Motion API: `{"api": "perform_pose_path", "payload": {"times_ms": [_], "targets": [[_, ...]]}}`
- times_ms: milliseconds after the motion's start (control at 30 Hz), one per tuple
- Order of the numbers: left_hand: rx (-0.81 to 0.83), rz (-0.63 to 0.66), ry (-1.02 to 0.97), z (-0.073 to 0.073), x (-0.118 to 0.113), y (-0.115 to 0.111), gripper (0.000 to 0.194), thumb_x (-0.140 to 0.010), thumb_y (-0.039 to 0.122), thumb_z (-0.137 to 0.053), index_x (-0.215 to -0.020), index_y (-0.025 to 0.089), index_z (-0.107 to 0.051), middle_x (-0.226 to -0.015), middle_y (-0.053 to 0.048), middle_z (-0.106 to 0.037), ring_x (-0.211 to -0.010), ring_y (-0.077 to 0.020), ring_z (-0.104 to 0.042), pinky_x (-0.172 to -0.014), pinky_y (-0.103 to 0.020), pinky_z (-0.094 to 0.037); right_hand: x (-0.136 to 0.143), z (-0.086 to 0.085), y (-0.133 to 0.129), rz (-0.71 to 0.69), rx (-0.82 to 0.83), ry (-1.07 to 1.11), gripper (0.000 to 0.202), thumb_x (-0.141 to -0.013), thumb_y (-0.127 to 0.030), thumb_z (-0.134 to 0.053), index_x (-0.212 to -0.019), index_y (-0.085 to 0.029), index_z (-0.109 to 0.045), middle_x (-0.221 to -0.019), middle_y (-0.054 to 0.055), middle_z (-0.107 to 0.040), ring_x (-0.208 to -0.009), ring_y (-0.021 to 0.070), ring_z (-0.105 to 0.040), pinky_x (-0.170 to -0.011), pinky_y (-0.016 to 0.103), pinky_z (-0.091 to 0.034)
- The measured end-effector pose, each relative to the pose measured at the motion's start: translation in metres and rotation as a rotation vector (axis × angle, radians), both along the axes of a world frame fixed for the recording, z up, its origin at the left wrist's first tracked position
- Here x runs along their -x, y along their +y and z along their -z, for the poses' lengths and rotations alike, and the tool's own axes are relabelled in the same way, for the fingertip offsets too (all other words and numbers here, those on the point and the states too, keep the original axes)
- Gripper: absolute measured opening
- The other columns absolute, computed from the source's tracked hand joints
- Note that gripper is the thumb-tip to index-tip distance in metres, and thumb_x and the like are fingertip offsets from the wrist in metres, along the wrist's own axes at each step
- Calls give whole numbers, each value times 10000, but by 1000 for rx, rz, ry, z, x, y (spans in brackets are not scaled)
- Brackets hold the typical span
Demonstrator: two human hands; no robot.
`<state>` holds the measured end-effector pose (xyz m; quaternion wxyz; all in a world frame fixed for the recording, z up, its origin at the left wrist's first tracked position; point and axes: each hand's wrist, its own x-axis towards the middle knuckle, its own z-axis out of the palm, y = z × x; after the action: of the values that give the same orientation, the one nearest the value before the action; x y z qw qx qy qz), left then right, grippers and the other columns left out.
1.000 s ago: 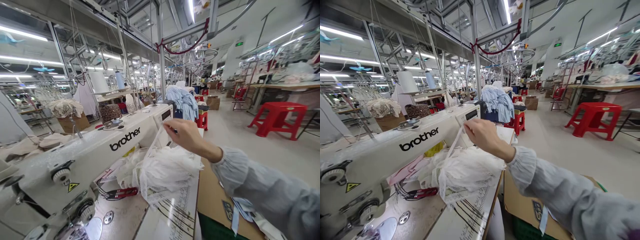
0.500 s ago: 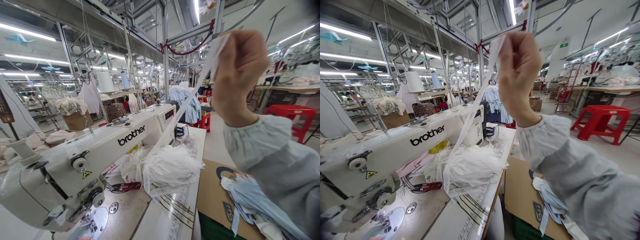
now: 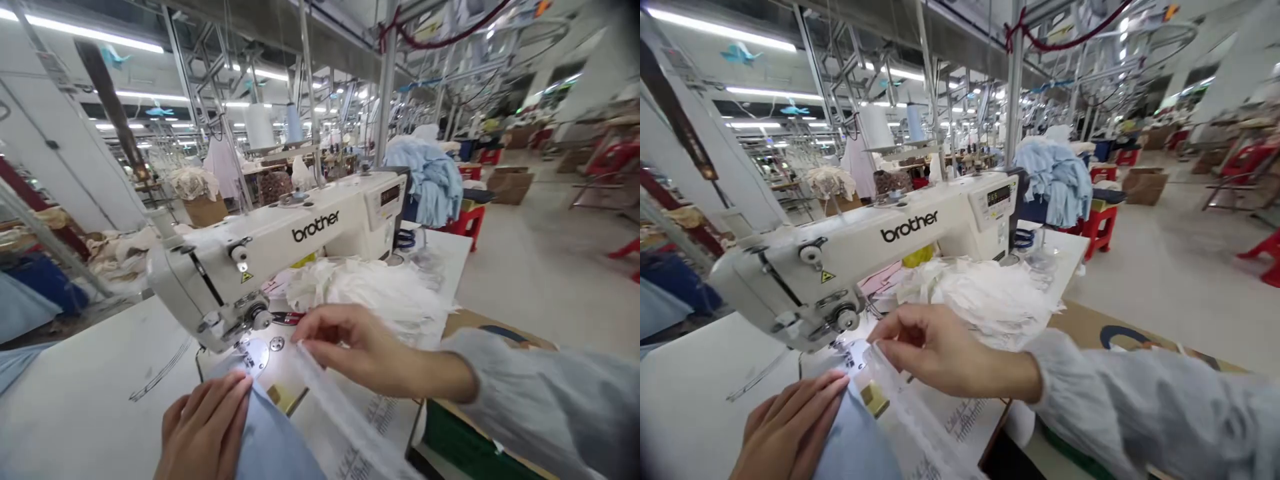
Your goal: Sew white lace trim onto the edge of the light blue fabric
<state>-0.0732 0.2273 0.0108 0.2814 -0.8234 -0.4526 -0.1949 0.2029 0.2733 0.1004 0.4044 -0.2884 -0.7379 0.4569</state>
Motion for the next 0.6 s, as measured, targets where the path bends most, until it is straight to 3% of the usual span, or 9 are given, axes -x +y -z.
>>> {"api": "perform_pose_path", "payload": {"times_ms": [67, 167, 333, 600], "targets": [[15, -5, 15, -6, -4, -2, 324, -877, 272, -549, -1194, 273, -613, -1177, 42, -706, -1016, -116, -651, -846, -276, -374, 22, 32, 14, -78, 176, -26, 52, -855, -205, -582, -856, -155, -597, -628, -36, -568, -525, 83, -532, -489, 186, -461], [18, 4, -41, -11, -9, -3, 288, -900, 243, -498, -1160, 235, -622, -1142, 15, -718, -1003, -130, -645, -859, -291, -361, 39, 52, 37, -131, 351, -66, 97, -835, -89, -510, -887, -154, -560, -643, -49, -559, -479, 61, -483, -439, 153, -408], [80, 36, -27, -10, -6, -1, 326, -886, 250, -518, -1199, 239, -606, -1159, 22, -710, -1027, -130, -624, -870, -288, -357, 43, 51, 59, -190, 439, -110, 158, -804, -16, -502, -836, -162, -553, -618, -71, -513, -508, 63, -499, -485, 154, -458], [99, -25, -186, 3, -7, -2, 277, -955, 317, -437, -1159, 313, -625, -1148, 22, -705, -1063, -145, -586, -872, -320, -365, 48, 54, 67, -203, 503, -91, 220, -773, 42, -476, -806, -172, -514, -599, -93, -469, -485, 53, -474, -468, 144, -463]]}}
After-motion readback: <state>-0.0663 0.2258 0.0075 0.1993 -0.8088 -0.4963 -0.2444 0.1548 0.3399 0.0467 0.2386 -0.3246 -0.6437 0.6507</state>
